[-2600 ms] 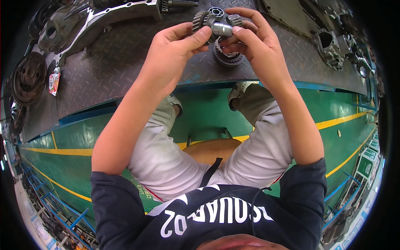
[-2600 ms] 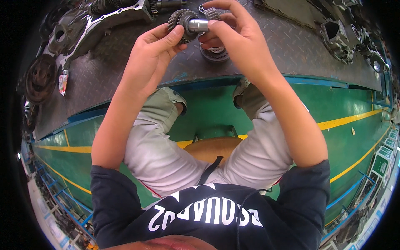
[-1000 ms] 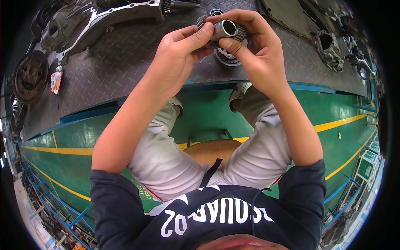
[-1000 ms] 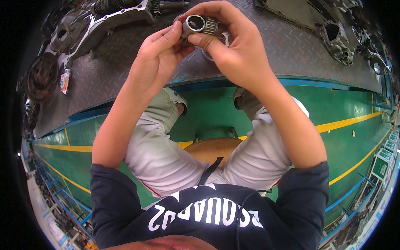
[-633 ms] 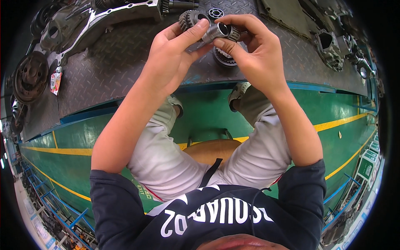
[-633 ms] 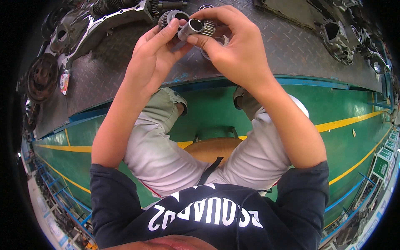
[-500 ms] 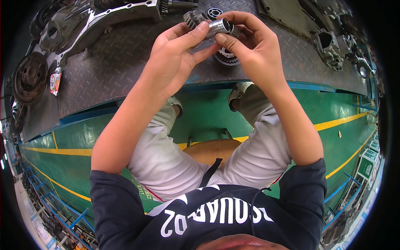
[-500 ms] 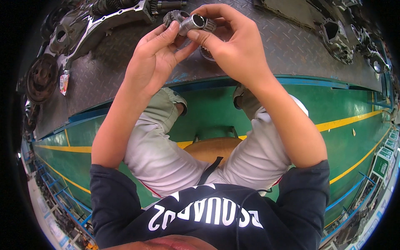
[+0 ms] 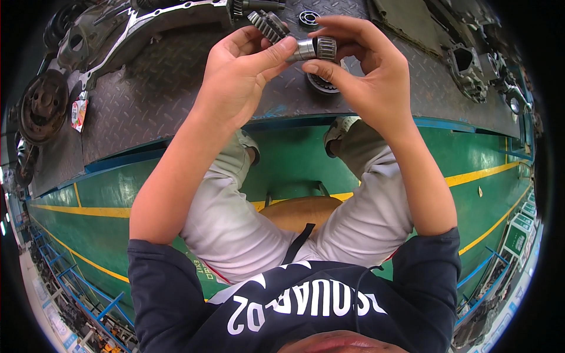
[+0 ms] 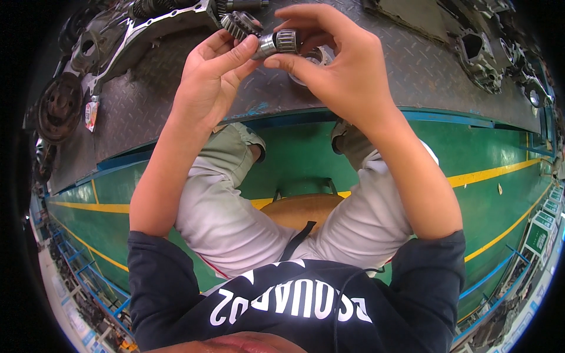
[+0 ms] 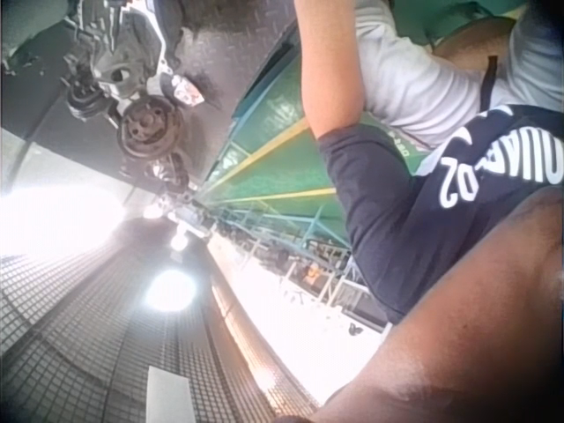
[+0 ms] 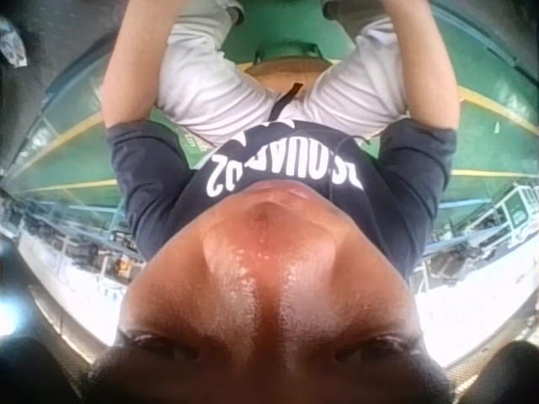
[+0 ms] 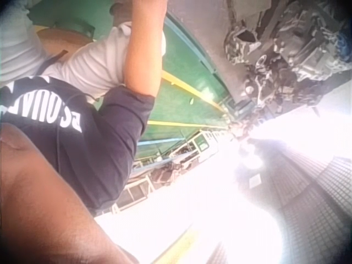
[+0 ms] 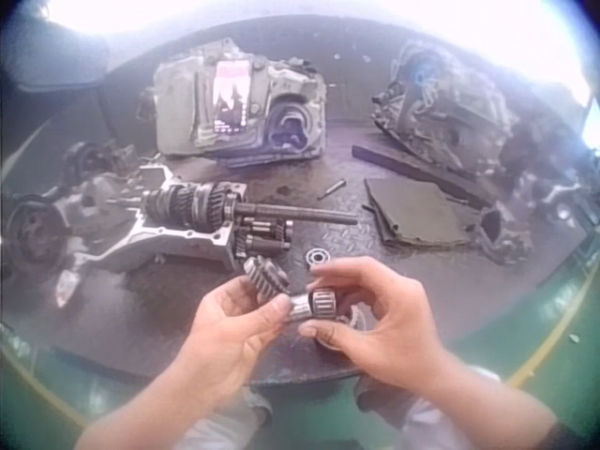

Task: The person fits gear components and bearings onto a shaft by hand. They then pick up the shaft and place it into a transmission housing.

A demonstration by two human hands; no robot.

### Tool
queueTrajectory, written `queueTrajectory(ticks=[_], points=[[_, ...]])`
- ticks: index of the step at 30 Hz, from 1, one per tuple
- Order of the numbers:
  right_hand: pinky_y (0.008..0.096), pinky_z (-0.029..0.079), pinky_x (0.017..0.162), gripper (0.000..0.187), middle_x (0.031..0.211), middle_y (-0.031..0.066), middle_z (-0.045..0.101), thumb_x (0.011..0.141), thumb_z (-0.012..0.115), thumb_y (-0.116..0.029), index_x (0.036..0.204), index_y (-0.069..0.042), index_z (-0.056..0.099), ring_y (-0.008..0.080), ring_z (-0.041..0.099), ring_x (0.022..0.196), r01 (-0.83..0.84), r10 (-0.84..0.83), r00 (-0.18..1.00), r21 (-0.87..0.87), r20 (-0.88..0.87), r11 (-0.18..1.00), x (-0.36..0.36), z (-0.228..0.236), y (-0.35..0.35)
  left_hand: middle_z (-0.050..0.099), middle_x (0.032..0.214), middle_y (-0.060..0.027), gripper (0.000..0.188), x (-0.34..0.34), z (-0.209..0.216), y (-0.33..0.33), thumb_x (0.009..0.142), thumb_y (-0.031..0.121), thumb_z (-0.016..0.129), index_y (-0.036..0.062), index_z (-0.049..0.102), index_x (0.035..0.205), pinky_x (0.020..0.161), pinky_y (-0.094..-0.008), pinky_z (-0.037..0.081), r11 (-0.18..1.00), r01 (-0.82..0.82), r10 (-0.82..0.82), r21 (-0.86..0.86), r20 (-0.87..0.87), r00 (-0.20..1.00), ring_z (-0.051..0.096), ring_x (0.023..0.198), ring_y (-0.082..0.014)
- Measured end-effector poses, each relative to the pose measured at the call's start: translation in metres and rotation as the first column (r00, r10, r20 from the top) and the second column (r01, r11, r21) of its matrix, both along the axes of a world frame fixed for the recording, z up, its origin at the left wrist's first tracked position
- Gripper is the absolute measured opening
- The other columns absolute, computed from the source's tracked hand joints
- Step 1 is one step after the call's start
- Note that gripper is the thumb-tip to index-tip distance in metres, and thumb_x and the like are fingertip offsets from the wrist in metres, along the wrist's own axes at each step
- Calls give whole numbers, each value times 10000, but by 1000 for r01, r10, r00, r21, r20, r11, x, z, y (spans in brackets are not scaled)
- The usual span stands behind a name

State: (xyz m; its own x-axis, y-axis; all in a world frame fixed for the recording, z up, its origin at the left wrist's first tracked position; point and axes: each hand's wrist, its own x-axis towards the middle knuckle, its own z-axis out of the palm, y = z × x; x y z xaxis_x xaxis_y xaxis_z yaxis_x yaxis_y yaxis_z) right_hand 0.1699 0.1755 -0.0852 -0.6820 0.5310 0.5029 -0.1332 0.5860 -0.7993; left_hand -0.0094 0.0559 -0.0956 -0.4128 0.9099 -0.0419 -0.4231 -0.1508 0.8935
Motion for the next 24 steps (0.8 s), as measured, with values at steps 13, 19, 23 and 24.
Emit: queueTrajectory(ticks=[13,19,23,24], points=[[328,581,693,388,946,111,760,807,909,-129,1167,-45,790,226,701,733,59,-89,994,397,58,916,7,3,5,689,1097,-79,387,6,-4,-2,896,46,868,-64,656,1200,937,-306,611,998,-66,65,-20,-65,996,676,984,-134],[329,574,665,375,926,126,748,831,896,-131,1174,-33,780,231,699,705,42,-78,994,375,81,926,8,0,5,693,1075,-61,363,9,-5,-2,886,32,870,-53,674,1179,895,-268,581,996,-83,78,-34,-119,990,646,957,-106],[298,571,657,357,919,120,764,860,885,-118,1178,-4,771,179,716,702,20,-39,995,197,95,980,5,-2,2,691,1073,-53,356,10,-8,-2,886,31,869,-48,678,1175,886,-259,559,995,-81,72,-51,-147,986,627,955,-102],[282,569,662,352,923,106,780,873,877,-110,1184,12,766,143,716,722,15,-21,995,70,96,997,5,-5,2,691,1073,-53,356,10,-6,-1,886,31,869,-48,678,1175,886,-259,559,996,-77,69,-44,-154,986,627,955,-102]])
